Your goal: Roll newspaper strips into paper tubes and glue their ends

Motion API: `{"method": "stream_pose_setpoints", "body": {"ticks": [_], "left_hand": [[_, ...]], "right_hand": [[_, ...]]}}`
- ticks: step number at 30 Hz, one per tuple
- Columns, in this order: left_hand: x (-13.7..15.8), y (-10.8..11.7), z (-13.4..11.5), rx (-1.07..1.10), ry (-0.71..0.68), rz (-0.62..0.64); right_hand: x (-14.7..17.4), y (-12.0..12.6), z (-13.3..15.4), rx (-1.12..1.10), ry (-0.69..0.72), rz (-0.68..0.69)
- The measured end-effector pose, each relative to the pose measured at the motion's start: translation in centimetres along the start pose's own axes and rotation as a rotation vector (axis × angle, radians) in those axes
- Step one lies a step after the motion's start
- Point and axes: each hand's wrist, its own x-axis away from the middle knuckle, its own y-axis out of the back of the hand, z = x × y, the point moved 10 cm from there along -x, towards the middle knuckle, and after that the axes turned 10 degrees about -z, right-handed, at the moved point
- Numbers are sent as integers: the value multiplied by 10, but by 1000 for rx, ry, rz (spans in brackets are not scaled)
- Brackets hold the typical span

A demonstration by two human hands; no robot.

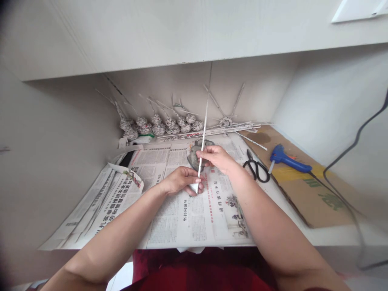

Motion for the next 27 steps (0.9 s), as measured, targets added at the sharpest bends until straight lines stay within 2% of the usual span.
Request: {"method": "stream_pose_setpoints", "body": {"ticks": [2,5,7,10,12,16,18,24,25,27], "left_hand": [[0,1,1,11,8,-10],[-1,3,1,19,17,-26],[-1,3,1,19,20,-25],[-1,4,2,23,26,-33],[-1,5,1,22,26,-42],[-1,4,1,23,27,-31],[0,2,1,37,25,-4],[1,1,0,26,29,8],[1,1,0,23,27,6],[1,2,0,23,20,3]], "right_hand": [[-1,5,2,6,21,-63],[4,-9,4,-7,22,92],[4,-12,3,-14,17,120],[-2,2,1,-10,18,-35],[-3,5,0,-5,14,-65],[6,-14,1,-32,-20,178],[9,-17,0,-50,-36,234],[-3,2,-1,-17,26,0],[-3,2,0,-9,32,-2],[1,-4,2,10,30,78]]}}
